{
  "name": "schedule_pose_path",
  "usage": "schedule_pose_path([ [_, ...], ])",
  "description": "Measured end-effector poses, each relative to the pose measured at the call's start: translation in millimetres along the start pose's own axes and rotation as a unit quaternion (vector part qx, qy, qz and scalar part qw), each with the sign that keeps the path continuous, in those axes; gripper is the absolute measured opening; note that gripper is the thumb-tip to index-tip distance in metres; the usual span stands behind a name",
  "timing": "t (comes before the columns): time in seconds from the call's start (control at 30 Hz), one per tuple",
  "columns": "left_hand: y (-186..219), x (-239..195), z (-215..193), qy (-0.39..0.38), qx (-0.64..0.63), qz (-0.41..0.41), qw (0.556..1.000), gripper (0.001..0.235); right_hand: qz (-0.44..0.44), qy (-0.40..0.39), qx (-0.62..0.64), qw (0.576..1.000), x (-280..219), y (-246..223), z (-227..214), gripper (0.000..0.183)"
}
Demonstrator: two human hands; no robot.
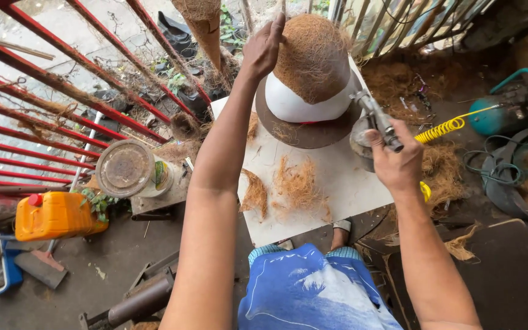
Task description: The person attaches coconut fiber to a hat form on a stand, pressing and smoothing the fibers by hand. They then use a spray gun to apply a liquid to the fibers and a heat gun to dry and set the material.
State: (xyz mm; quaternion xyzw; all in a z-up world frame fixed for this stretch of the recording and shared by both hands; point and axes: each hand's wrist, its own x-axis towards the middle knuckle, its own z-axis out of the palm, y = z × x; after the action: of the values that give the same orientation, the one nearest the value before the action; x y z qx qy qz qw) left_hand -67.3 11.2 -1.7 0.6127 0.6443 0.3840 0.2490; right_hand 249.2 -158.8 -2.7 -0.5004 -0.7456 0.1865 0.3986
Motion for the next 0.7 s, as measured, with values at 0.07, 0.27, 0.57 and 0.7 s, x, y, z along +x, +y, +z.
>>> schedule_pose_path([
  [0.07, 3, -7, 0, 0.007, -0.012, -0.006, 1.000, 0.098, 0.021, -0.006, -0.005, 1.000, 6, 15, -8, 0.059],
  [0.27, 1, 0, 8, 0.048, -0.044, 0.002, 0.998, 0.099, 0.173, -0.036, 0.050, 0.983, 43, 61, -46, 0.052],
  [0.57, 13, 8, 34, 0.050, 0.060, -0.087, 0.993, 0.043, 0.127, -0.173, 0.294, 0.931, 109, 117, -93, 0.065],
  [0.7, 23, 7, 31, 0.037, 0.065, -0.122, 0.990, 0.040, 0.147, -0.206, 0.291, 0.923, 133, 153, -89, 0.036],
])
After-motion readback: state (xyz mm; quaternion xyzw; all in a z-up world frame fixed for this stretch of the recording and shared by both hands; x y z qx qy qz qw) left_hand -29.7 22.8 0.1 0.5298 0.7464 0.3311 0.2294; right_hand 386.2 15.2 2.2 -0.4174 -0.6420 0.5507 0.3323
